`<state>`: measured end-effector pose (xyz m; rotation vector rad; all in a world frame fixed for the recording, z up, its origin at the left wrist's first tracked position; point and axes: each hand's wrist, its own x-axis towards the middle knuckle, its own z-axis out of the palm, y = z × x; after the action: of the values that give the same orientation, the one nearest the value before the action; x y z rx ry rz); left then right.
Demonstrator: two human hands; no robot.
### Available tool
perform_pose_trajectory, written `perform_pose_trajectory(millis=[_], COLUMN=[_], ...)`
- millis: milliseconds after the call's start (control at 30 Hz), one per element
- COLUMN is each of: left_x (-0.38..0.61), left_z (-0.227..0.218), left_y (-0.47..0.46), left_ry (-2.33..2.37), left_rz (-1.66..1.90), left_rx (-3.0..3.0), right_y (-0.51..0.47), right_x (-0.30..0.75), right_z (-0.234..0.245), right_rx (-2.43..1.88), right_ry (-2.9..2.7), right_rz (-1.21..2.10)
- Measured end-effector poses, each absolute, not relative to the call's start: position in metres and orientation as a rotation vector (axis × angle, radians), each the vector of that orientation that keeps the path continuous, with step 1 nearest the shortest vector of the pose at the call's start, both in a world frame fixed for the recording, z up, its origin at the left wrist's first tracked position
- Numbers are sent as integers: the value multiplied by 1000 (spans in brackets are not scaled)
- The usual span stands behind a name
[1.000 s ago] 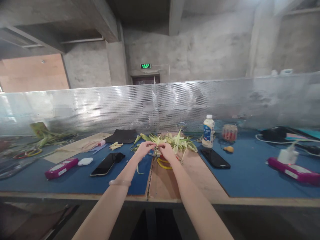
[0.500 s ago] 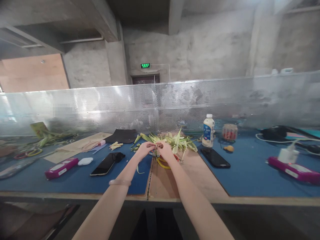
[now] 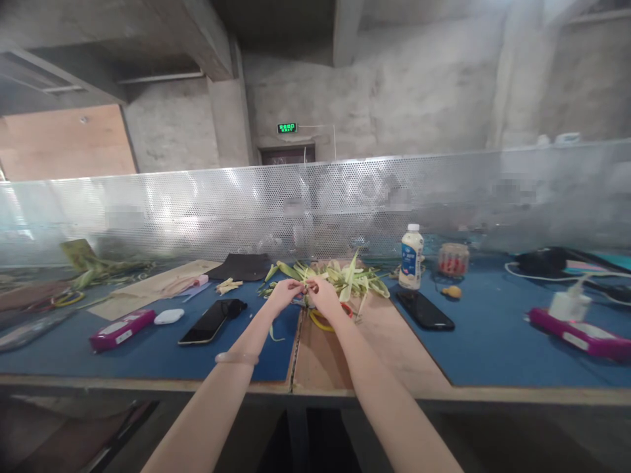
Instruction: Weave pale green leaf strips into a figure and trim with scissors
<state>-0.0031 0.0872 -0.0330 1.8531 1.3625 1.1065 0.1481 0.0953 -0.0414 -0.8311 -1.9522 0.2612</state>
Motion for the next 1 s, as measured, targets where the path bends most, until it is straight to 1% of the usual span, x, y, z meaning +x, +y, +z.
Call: perform_pose_trajectory(millis=[267, 1000], left_x=[-1, 3], left_z=[-31, -28], left_y=[83, 79], left_ry=[1376, 1344], left_rz=[1067, 1123], left_rx=[1833, 1721], right_y=[93, 88], right_x=[148, 150], right_z=[-39, -35], right_rx=[-835, -846], right_ry=[-1980, -2019], right_rz=[180, 133])
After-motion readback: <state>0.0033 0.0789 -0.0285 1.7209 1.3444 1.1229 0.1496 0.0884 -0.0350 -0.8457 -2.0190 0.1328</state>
